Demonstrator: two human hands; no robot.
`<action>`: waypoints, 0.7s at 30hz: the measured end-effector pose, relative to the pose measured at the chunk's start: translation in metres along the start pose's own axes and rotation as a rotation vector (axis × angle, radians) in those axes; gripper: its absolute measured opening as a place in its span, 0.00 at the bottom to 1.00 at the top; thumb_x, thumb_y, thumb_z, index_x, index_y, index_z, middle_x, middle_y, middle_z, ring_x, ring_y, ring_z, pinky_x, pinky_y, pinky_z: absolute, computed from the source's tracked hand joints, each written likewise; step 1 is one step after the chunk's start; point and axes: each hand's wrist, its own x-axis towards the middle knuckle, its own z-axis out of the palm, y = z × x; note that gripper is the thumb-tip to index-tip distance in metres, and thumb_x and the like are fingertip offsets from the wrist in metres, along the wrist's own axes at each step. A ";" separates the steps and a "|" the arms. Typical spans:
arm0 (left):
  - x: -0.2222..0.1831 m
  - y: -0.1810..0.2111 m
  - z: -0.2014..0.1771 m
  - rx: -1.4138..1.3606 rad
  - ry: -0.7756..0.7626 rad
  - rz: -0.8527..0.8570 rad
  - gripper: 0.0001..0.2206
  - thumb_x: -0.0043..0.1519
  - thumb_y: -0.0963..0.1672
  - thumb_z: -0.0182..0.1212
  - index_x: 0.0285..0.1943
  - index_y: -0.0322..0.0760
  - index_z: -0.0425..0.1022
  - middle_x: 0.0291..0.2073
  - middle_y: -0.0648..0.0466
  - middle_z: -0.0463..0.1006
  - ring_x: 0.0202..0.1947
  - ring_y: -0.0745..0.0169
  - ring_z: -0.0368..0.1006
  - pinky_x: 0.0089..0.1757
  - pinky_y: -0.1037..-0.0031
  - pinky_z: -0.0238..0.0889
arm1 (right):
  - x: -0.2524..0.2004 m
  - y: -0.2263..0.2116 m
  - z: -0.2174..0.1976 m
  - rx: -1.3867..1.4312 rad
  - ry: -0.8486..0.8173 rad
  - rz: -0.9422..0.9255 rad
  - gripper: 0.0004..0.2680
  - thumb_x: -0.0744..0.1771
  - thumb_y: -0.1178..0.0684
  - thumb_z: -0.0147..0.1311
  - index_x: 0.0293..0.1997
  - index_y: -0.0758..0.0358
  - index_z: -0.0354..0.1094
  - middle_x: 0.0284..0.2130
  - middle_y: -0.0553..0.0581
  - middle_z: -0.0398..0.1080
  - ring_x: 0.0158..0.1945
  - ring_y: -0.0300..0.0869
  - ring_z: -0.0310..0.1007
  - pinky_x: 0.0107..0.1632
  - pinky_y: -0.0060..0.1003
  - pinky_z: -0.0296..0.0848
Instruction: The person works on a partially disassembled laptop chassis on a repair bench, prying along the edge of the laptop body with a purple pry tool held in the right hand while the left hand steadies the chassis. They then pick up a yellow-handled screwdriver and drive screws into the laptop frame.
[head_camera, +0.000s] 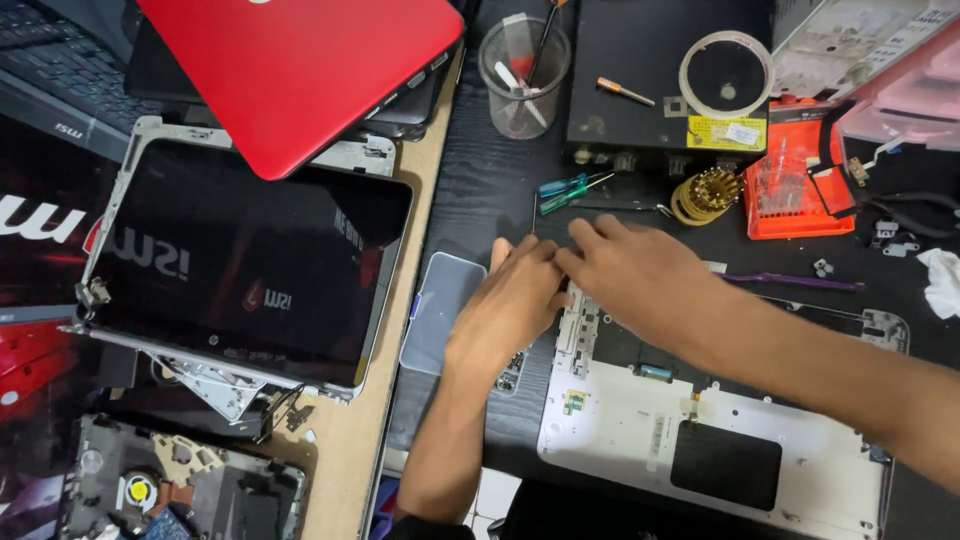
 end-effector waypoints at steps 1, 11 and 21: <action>0.002 0.000 0.001 -0.001 0.002 -0.002 0.11 0.60 0.41 0.64 0.50 0.31 0.78 0.40 0.48 0.77 0.48 0.51 0.67 0.50 0.64 0.52 | -0.001 0.001 0.008 -0.001 0.000 -0.003 0.06 0.63 0.61 0.62 0.40 0.60 0.73 0.35 0.55 0.69 0.38 0.46 0.77 0.33 0.31 0.79; 0.006 -0.006 0.003 0.023 -0.023 -0.040 0.13 0.57 0.45 0.69 0.48 0.35 0.78 0.42 0.51 0.76 0.50 0.55 0.66 0.52 0.65 0.51 | 0.001 0.002 0.020 -0.033 0.028 -0.021 0.08 0.62 0.63 0.62 0.44 0.62 0.73 0.37 0.58 0.72 0.41 0.48 0.77 0.39 0.33 0.78; 0.003 0.002 -0.012 0.007 -0.009 -0.009 0.14 0.56 0.44 0.70 0.48 0.35 0.78 0.40 0.50 0.77 0.47 0.52 0.68 0.49 0.63 0.53 | 0.002 -0.003 0.019 0.021 -0.113 0.060 0.07 0.62 0.64 0.61 0.41 0.64 0.74 0.35 0.59 0.72 0.37 0.47 0.77 0.34 0.32 0.78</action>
